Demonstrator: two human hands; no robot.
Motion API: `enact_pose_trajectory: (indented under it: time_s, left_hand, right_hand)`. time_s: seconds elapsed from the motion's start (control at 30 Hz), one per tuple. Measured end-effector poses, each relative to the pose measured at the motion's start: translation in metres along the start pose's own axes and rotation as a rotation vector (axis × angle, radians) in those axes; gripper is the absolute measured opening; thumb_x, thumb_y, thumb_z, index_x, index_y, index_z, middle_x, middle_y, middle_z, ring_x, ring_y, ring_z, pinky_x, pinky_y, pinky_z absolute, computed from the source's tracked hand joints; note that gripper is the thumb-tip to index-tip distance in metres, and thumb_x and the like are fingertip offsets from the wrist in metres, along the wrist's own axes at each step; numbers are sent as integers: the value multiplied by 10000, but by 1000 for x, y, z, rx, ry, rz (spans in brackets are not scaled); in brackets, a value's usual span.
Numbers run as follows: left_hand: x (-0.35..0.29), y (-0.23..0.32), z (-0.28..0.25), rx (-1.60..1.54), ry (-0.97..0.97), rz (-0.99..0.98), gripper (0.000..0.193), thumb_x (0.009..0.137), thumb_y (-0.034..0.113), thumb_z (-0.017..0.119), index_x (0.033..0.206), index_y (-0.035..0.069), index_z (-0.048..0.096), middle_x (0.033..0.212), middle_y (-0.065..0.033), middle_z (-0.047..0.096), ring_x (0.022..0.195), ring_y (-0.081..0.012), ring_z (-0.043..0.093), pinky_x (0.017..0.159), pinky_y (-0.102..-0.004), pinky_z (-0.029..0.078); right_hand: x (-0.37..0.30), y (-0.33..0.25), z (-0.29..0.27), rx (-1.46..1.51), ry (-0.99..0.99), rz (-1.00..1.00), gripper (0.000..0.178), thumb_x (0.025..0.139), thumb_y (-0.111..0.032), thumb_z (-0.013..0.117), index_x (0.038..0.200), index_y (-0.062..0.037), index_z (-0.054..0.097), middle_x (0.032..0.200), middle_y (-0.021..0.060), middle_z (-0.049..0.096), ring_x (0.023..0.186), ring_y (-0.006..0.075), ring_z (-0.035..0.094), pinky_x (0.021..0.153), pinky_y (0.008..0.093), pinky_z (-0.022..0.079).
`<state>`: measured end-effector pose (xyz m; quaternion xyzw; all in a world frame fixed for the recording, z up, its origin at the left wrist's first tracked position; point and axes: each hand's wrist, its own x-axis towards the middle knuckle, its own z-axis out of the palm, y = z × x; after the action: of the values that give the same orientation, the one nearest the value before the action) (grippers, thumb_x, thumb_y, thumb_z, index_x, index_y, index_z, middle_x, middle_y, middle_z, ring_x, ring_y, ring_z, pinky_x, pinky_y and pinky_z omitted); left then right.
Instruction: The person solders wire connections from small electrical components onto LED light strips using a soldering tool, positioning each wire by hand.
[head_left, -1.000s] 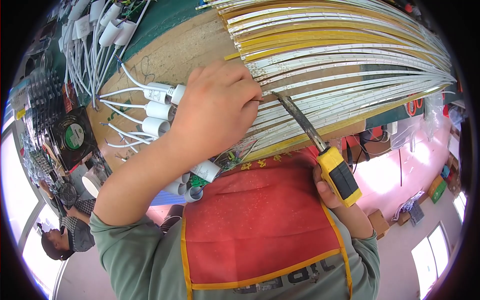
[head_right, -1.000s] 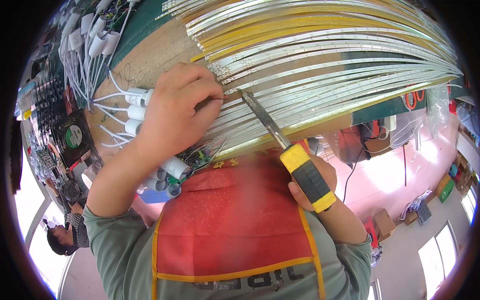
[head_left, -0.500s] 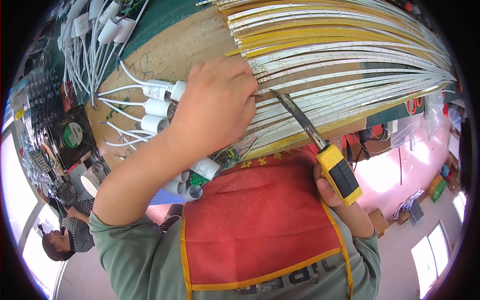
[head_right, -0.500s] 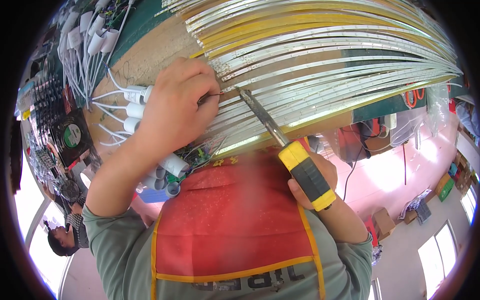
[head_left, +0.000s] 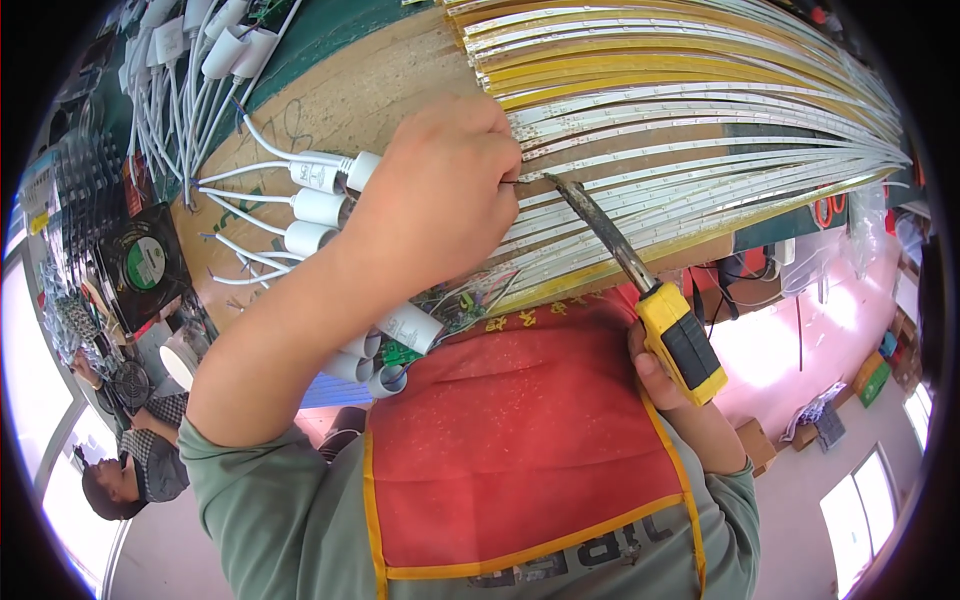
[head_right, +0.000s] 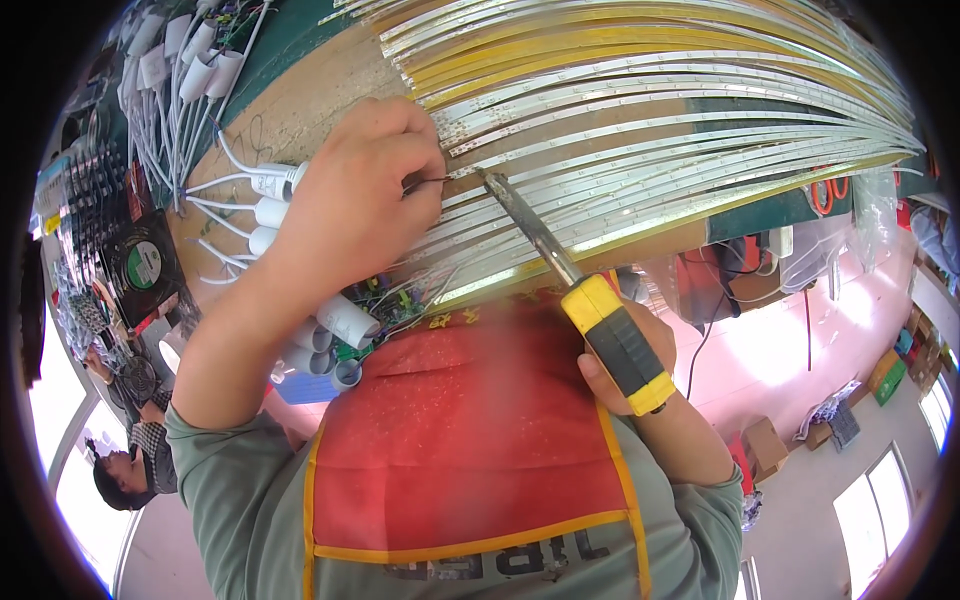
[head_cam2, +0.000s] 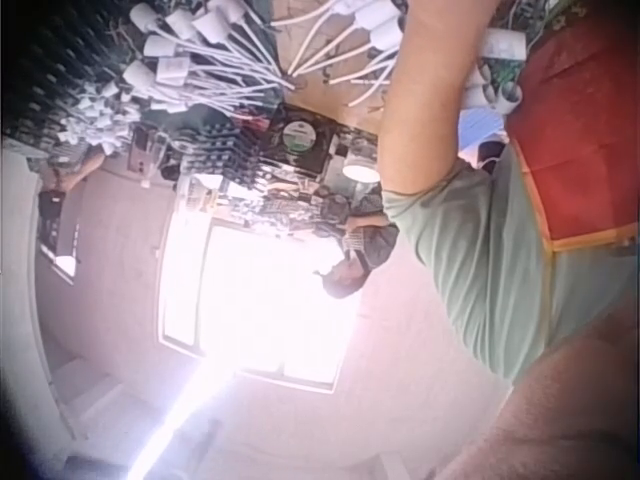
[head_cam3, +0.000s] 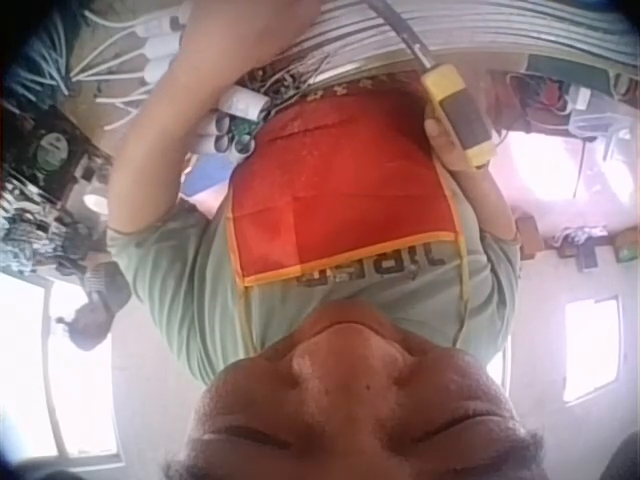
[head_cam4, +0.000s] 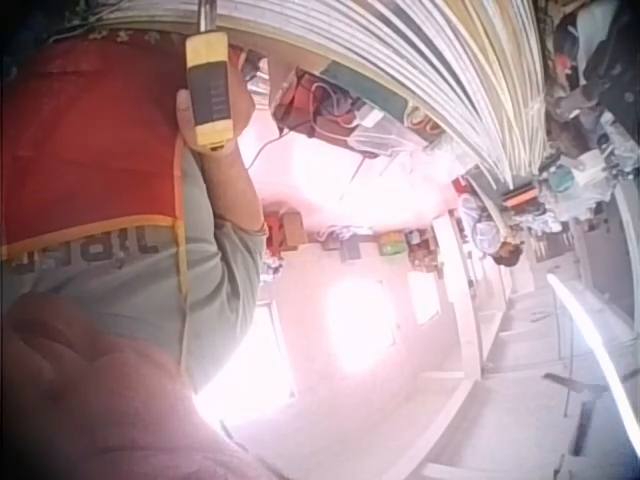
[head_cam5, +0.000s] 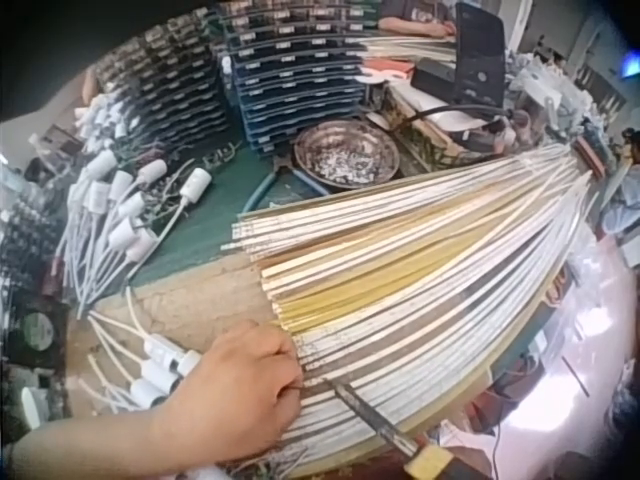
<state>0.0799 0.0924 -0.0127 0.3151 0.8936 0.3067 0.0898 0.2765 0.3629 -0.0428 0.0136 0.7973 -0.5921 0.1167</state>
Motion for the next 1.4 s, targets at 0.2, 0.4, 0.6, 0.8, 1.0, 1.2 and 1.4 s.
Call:
enact_pose_trajectory:
  time_s: [0.2, 0.4, 0.6, 0.8, 1.0, 1.2, 1.4]
  left_hand:
    - [1, 3, -2, -4, -13, -5, 41, 744, 36, 640, 774, 26, 614, 938, -101, 607, 962, -340, 580, 851, -418, 489]
    - [2, 3, -2, 18, -4, 6, 43, 742, 37, 637, 775, 23, 612, 950, -107, 606, 969, -345, 578, 856, -418, 488]
    - [2, 3, -2, 14, -16, -4, 50, 737, 40, 636, 775, 19, 612, 962, -110, 610, 979, -348, 577, 872, -418, 488]
    - [2, 3, -2, 4, -11, -6, 53, 731, 40, 635, 771, 18, 609, 962, -114, 610, 984, -350, 574, 876, -421, 486]
    - [3, 2, -1, 0, -3, 1, 55, 727, 38, 636, 767, 18, 605, 958, -114, 609, 980, -352, 573, 874, -423, 486]
    - [3, 2, 0, 4, -3, 4, 57, 723, 36, 640, 762, 19, 602, 954, -117, 609, 973, -354, 574, 871, -425, 486]
    - [3, 3, -1, 7, 1, 3, 56, 723, 35, 641, 757, 18, 600, 952, -120, 608, 970, -356, 574, 867, -425, 486]
  right_hand:
    - [-1, 7, -6, 56, -60, -27, 253, 855, -291, 700, 840, -48, 631, 768, 88, 615, 661, 279, 613, 602, 350, 474]
    - [2, 9, -1, 22, -53, -86, 371, 872, -330, 698, 1059, -12, 659, 889, 98, 691, 736, 278, 678, 677, 344, 533]
    - [3, 10, -1, -25, -76, -92, 427, 881, -345, 691, 1135, -4, 652, 930, 110, 710, 756, 286, 692, 691, 348, 543]
    - [5, 12, 2, -20, -76, -150, 402, 871, -300, 732, 1088, 2, 582, 834, 78, 635, 700, 213, 614, 645, 299, 479]
    - [6, 11, 4, -80, -75, -216, 422, 861, -277, 777, 1034, -1, 508, 752, 50, 571, 660, 139, 547, 614, 246, 420]
    - [2, 13, -1, -71, -98, -103, 403, 899, -370, 663, 1104, -24, 660, 921, 111, 696, 764, 307, 687, 668, 367, 540]
    - [4, 9, -3, -57, -107, -94, 306, 898, -355, 649, 941, -51, 649, 819, 95, 652, 688, 295, 650, 611, 368, 511]
